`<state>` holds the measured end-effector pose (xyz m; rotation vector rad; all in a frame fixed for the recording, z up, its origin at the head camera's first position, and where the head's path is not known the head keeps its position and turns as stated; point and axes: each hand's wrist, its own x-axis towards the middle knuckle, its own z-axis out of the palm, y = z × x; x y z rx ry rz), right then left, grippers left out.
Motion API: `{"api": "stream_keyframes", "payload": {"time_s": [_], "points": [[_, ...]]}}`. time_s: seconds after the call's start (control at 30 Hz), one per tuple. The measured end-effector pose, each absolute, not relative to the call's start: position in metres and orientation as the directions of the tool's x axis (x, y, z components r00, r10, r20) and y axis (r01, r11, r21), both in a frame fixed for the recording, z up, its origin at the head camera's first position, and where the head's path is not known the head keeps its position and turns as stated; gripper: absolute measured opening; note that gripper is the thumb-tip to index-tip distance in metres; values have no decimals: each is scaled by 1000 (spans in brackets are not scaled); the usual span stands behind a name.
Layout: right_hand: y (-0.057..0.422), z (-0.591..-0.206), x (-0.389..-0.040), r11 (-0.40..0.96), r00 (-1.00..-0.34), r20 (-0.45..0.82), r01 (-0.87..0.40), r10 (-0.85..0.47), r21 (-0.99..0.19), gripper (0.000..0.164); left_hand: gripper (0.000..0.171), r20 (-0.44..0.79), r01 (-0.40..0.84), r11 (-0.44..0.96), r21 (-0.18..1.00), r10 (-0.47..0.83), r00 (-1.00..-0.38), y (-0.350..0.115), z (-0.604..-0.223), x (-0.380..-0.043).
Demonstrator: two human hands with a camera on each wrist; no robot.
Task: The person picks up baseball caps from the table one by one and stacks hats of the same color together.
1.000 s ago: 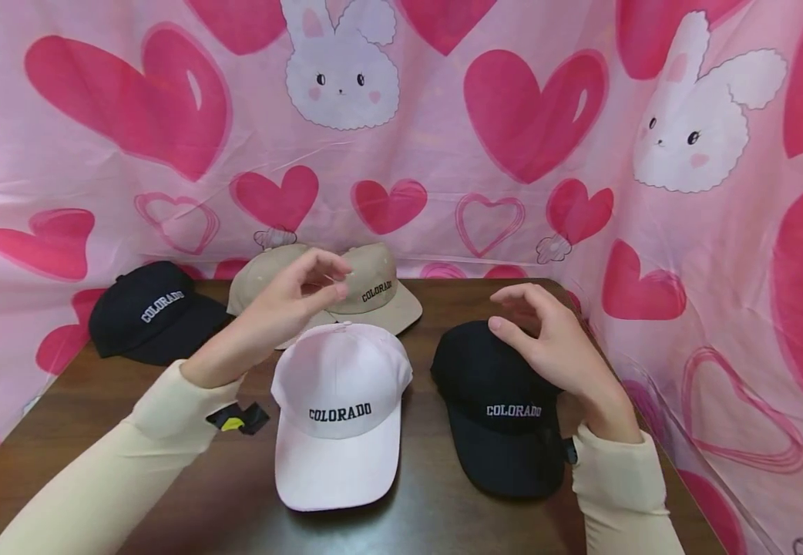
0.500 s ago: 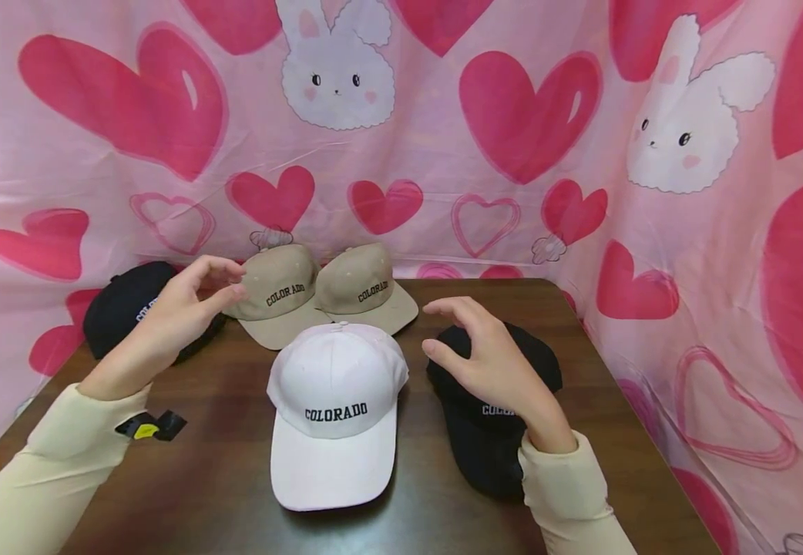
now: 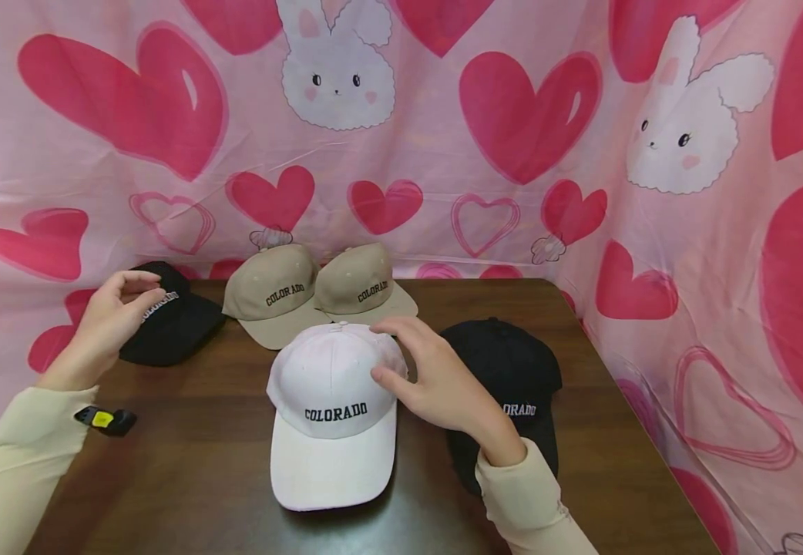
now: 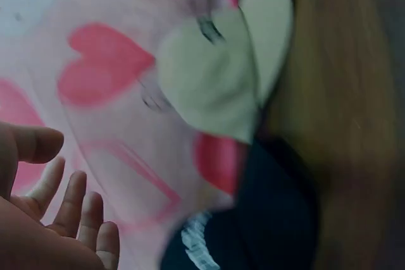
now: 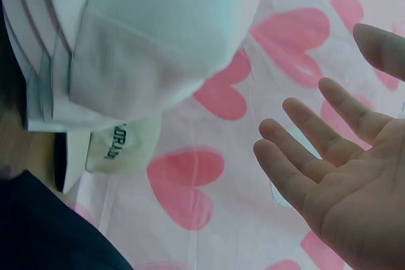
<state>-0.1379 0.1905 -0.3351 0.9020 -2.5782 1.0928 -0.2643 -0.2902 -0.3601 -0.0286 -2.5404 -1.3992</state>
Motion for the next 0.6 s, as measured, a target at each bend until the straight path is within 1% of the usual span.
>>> {"api": "stream_keyframes", "payload": {"time_s": [0.07, 0.17, 0.23, 0.37, 0.43, 0.5, 0.53, 0.6], "points": [[186, -337, -138, 533, -793, 391, -605, -466, -591, 56, 20, 208, 101, 517, 850, -153, -966, -303, -371, -270], [182, -339, -138, 520, -792, 385, -605, -474, -603, 58, 17, 181, 42, 453, 890, -269, -946, -318, -384, -279], [179, -341, -138, 516, -790, 385, -606, -477, -605, 57, 18, 140, -19, 411, 911, -354, -925, -328, -389, -284], [176, -343, -137, 518, -788, 385, -609, -481, -601, 56, 23, 59, -130, 326, 937, -511, -858, -341, -398, -292], [175, -345, -137, 518, -788, 381, -609, -483, -601, 57, 22, 47, -158, 319, 934, -550, -834, -347, -401, -294], [174, -346, -137, 519, -789, 377, -607, -486, -602, 57, 23, 50, -171, 332, 928, -564, -824, -351, -403, -295], [173, -346, -137, 518, -790, 373, -605, -486, -605, 57, 27, 57, -177, 350, 920, -566, -823, -353, -403, -296], [172, -348, -137, 523, -792, 367, -602, -487, -604, 57, 42, 66, -189, 388, 902, -556, -829, -357, -405, -297]]}}
